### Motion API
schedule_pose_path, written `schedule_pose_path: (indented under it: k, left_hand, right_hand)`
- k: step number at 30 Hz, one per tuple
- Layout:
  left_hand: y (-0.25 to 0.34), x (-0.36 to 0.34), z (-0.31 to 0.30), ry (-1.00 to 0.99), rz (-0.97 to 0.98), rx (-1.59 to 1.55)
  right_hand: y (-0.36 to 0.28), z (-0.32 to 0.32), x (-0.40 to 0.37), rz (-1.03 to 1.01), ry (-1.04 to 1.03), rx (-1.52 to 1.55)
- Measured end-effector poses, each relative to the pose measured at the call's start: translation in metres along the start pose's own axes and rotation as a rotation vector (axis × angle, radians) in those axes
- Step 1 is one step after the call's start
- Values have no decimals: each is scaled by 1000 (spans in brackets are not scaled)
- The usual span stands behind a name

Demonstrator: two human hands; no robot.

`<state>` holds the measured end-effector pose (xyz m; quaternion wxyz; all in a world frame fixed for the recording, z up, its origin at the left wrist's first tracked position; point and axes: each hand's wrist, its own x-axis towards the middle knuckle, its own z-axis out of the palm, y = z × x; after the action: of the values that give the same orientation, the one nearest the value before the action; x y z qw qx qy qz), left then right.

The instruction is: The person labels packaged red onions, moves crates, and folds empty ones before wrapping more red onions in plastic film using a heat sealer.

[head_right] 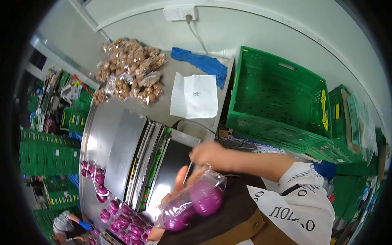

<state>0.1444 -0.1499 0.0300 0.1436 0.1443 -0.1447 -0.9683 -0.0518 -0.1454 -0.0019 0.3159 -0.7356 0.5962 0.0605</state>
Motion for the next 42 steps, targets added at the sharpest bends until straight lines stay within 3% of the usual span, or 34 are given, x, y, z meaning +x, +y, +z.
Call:
schedule_pose_path:
  k: [2, 4, 6, 7, 10, 12, 13, 14, 16, 17, 19, 25, 26, 27, 28, 30, 35, 36, 38, 40, 42]
  left_hand:
    - [-1, 15, 1, -40, -160, -41]
    - [-4, 36, -6, -26, -255, 5]
    - [-13, 55, -16, 33, -305, 93]
    - [-16, 68, -24, 72, -316, 165]
    - [-24, 107, -43, 193, -295, 405]
    - [-30, 137, -56, 278, -261, 584]
    - [-28, 149, -56, 297, -249, 611]
    - [-25, 161, -51, 311, -235, 623]
    - [-10, 177, -40, 312, -226, 570]
    - [-6, 181, -45, 342, -205, 523]
    - [-3, 188, -51, 401, -141, 505]
    - [6, 196, -70, 578, -125, 452]
    - [8, 191, -73, 608, -117, 454]
    - [8, 188, -74, 630, -109, 466]
    - [10, 180, -74, 670, -82, 471]
    - [10, 168, -79, 733, -29, 452]
    - [1, 124, -109, 814, 184, 393]
    - [2, 111, -115, 812, 198, 382]
    - [-2, 84, -120, 746, 251, 338]
    - [2, 35, -131, 754, 323, 510]
    - [9, -29, -144, 893, 403, 605]
  right_hand:
    - [10, -44, -35, 2, 470, 680]
    - [-12, -77, -72, -331, 408, 836]
    - [-37, -75, -76, -366, 282, 369]
    - [-32, -85, -74, -231, 75, 332]
    - [52, -57, -46, -307, 154, 952]
    - [116, -15, -44, -191, 511, 1201]
    - [146, -23, -65, 57, 454, 1400]
    - [169, -22, -81, 336, 655, 1543]
    - [220, -26, -98, 452, 1112, 2045]
    - [257, -17, -103, 448, 1241, 2079]
    - [323, 3, -101, 391, 1495, 2028]
    - [481, 100, -26, 848, 1439, 1643]
    - [463, 78, -20, 963, 1393, 1639]
    - [478, 89, -8, 853, 1373, 1657]
    - [488, 98, 1, 877, 1342, 1501]
    - [593, 175, 14, 747, 1336, 1623]
    - [641, 163, 7, 452, 675, 1654]
    - [618, 151, -1, 443, 733, 1620]
    - [602, 122, -13, 609, 891, 1288]
    - [587, 82, -22, 756, 1137, 705]
    - [534, 24, -22, 699, 1365, 224]
